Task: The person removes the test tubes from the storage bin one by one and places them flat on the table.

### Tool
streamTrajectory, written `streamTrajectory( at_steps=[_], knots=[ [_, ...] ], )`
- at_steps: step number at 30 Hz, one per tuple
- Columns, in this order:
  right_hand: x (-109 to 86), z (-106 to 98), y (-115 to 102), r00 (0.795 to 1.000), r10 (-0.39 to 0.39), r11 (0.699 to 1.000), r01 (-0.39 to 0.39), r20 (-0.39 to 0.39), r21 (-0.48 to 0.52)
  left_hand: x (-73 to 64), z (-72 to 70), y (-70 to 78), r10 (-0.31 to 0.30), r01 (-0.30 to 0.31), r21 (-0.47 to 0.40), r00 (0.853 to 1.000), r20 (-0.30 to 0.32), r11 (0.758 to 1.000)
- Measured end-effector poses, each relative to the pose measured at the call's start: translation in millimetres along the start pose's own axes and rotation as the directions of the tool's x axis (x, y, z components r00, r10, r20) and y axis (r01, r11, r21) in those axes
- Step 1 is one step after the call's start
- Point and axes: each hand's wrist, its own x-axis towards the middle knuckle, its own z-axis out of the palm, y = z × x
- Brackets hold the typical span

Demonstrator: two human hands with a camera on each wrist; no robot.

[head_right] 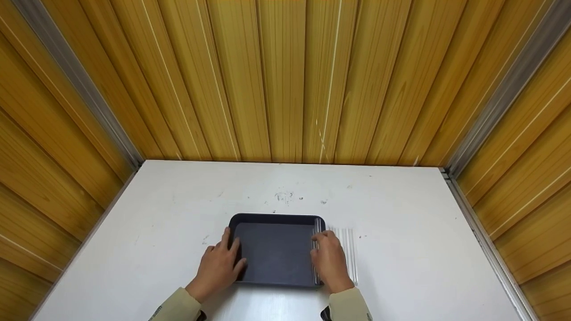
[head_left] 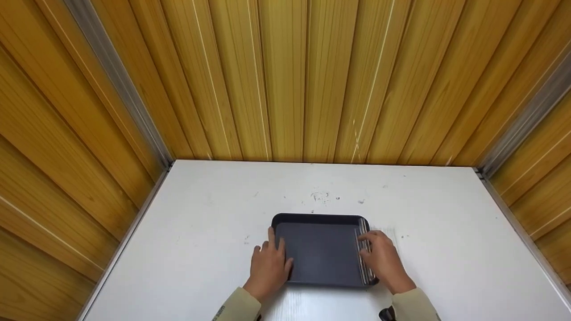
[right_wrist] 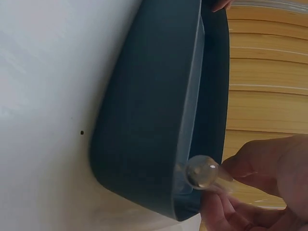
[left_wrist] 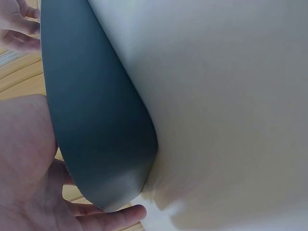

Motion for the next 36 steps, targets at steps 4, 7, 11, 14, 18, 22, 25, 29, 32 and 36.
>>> streamTrajectory(
  at_steps=[4,7,11,14,18,22,25,29,32,36],
  knots=[
    [0.2,-2.9,2.4,1.000,0.004,1.000,-0.004,0.009,0.006,-0.6,-1.6,0.1,0.006,-0.006,0.001,1.000,-0.011,1.000],
    [-0.2,-4.2,3.6,1.000,0.009,1.000,-0.009,0.010,0.003,-0.7,-3.2,0.3,0.004,-0.004,-0.006,1.000,0.001,1.000],
    [-0.7,-5.2,4.7,1.000,0.029,1.000,-0.029,0.006,-0.002,-0.2,-3.1,0.5,-0.004,0.004,-0.026,1.000,0.019,1.000],
    [-0.6,-6.4,5.6,0.999,0.041,0.999,-0.041,0.004,0.000,0.2,-2.2,0.6,-0.008,0.009,-0.033,1.000,0.022,0.999],
    [0.1,-7.9,7.9,0.999,0.041,0.999,-0.041,-0.002,0.007,0.6,-2.2,1.0,-0.015,0.015,-0.029,1.000,0.022,0.999],
    [1.0,-9.1,10.4,0.999,0.039,0.999,-0.038,-0.013,0.009,0.7,-2.1,0.9,-0.017,0.017,-0.026,1.000,0.016,1.000],
    [1.2,-9.6,11.9,0.999,0.039,0.999,-0.038,-0.015,0.007,0.2,-2.3,0.6,-0.015,0.015,-0.026,1.000,0.007,1.000],
    [0.8,-10.6,13.5,0.999,0.048,0.999,-0.048,-0.007,0.007,-0.4,-2.5,0.6,-0.012,0.012,-0.027,1.000,0.001,1.000],
    [0.6,-11.5,14.9,0.999,0.051,0.999,-0.051,-0.007,0.011,-0.4,-2.1,0.8,-0.012,0.012,-0.024,1.000,0.001,1.000],
    [0.6,-13.0,17.3,0.999,0.049,0.999,-0.048,-0.021,0.015,0.0,-0.9,0.8,-0.010,0.010,-0.019,1.000,0.000,1.000]
  ],
)
